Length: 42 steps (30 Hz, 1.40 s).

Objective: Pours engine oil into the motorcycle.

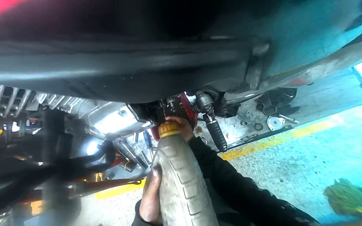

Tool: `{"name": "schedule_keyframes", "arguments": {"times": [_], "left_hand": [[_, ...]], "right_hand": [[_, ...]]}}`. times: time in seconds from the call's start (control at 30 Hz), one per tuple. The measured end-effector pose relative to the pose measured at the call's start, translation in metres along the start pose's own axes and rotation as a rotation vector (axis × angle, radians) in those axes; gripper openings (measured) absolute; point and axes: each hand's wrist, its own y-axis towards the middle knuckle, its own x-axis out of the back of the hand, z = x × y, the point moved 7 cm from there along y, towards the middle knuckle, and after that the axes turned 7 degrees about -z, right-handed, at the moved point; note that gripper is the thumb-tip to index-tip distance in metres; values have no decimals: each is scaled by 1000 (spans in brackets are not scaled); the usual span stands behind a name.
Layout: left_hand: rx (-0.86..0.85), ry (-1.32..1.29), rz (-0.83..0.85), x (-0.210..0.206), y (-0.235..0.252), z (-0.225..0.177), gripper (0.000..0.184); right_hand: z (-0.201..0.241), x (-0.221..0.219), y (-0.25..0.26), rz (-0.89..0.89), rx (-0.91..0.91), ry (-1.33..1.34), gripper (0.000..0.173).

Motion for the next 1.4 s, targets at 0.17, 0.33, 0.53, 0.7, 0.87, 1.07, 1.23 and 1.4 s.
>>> {"name": "schedule_keyframes", "arguments": {"times": [0.17,0.33,0.53,0.7,0.87,1.07,1.23,1.4], "left_hand": [[-627,378,39,72,5,-36,60],[-801,691,-185,131,13,-35,79],[-671,745,-237,184,37,-1,85],[-387,787,-108,180,48,16,71],[-78,775,-48,155,91,34,37],[52,727,-71,157,105,31,25],[-3,701,-35,163,102,24,28],[-284,739,-279,189,105,-4,39]], "right_hand": [[2,-7,-13,12,236,-393,20],[-17,-17,-16,15,394,-1161,24],[-14,-21,-14,-5,338,-982,27],[-38,-20,11,-106,-109,40,22],[-45,-30,16,-119,-236,129,27],[-56,-30,19,-106,-203,54,23],[-48,-38,17,-73,-30,-150,24],[13,-35,-3,-217,359,-848,20]]}}
